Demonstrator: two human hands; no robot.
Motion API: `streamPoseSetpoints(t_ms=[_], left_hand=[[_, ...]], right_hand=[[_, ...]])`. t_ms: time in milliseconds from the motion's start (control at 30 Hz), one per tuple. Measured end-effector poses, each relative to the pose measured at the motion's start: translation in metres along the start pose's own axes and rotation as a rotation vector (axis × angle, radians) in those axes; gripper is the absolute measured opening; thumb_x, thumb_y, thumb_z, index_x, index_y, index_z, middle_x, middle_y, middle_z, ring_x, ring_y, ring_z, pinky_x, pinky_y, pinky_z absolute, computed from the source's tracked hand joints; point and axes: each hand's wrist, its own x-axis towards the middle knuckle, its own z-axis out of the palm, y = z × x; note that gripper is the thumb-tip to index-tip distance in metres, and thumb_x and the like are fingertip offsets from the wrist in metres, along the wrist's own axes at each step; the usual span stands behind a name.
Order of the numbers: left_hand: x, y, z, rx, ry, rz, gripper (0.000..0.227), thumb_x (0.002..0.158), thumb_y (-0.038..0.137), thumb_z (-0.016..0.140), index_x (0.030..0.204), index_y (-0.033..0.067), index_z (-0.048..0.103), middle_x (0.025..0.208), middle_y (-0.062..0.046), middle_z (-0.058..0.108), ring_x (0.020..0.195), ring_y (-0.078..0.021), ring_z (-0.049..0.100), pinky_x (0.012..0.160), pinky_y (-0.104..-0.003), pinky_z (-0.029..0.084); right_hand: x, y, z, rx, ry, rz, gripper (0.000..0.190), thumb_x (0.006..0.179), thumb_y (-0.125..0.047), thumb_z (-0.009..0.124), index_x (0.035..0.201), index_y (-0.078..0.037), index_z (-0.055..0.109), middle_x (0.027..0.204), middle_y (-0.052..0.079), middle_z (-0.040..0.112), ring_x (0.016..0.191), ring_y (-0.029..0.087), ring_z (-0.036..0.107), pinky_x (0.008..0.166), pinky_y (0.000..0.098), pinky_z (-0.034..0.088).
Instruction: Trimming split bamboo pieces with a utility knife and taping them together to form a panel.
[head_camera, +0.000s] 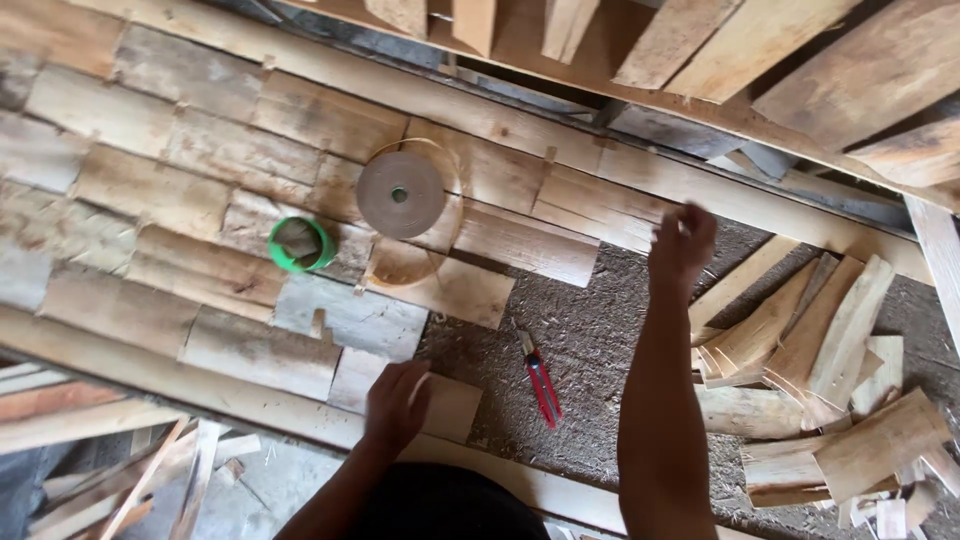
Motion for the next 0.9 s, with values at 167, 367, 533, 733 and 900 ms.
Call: streamPoseSetpoints(t_ms=[167, 367, 533, 733, 900], left_hand=[[-0.068, -0.004, -0.057, 0.122, 0.110, -0.286, 0.010, 0.090, 0.006, 0.071, 0.100, 0.0041, 0.070, 0.096, -0.014, 0.072, 0.085, -0.0318, 0.068, 0.073, -0.041, 0.057], [-0.106, -0.038, -0.068, 0.111, 0.423, -0.630, 0.014, 0.101, 0.013, 0.062, 0.091, 0.0038, 0.063, 0.080, -0.013, 0.067, 0.071, -0.0272, 0.066, 0.068, -0.041, 0.053], [-0.092, -0.080, -0.073, -0.013, 0.547, -0.681, 0.018, 0.104, 0.017, 0.054, 0.095, 0.0056, 0.065, 0.080, -0.012, 0.068, 0.072, -0.0261, 0.069, 0.068, -0.041, 0.054], [-0.047, -0.113, -0.089, 0.079, 0.505, -0.655, 0.013, 0.093, 0.015, 0.073, 0.091, 0.0033, 0.067, 0.084, -0.013, 0.073, 0.074, -0.0261, 0.071, 0.070, -0.039, 0.057], [-0.019, -0.151, -0.080, 0.136, 0.362, -0.518, 0.023, 0.086, 0.004, 0.074, 0.108, 0.0066, 0.069, 0.099, -0.011, 0.076, 0.085, -0.0232, 0.074, 0.075, -0.035, 0.060]], right_hand=[[-0.127, 0.012, -0.037, 0.091, -0.019, -0.055, 0.029, 0.103, -0.003, 0.067, 0.130, 0.001, 0.057, 0.120, 0.013, 0.062, 0.095, 0.019, 0.064, 0.077, 0.0306, 0.058], [-0.246, -0.037, -0.063, -0.329, -0.114, -0.194, 0.025, 0.100, -0.004, 0.071, 0.123, 0.000, 0.066, 0.113, 0.017, 0.067, 0.091, 0.027, 0.066, 0.075, 0.0354, 0.055], [-0.296, -0.062, -0.071, -0.265, -0.259, -0.173, 0.021, 0.097, -0.007, 0.070, 0.117, -0.001, 0.066, 0.114, 0.019, 0.065, 0.089, 0.027, 0.070, 0.070, 0.0338, 0.060], [-0.319, -0.093, -0.072, -0.285, -0.393, -0.151, 0.024, 0.093, -0.002, 0.067, 0.117, 0.001, 0.064, 0.118, 0.020, 0.062, 0.089, 0.029, 0.071, 0.071, 0.0334, 0.063], [-0.330, -0.109, -0.056, -0.331, -0.384, -0.144, 0.026, 0.094, -0.002, 0.070, 0.119, 0.002, 0.065, 0.119, 0.021, 0.061, 0.088, 0.029, 0.073, 0.070, 0.0351, 0.064]])
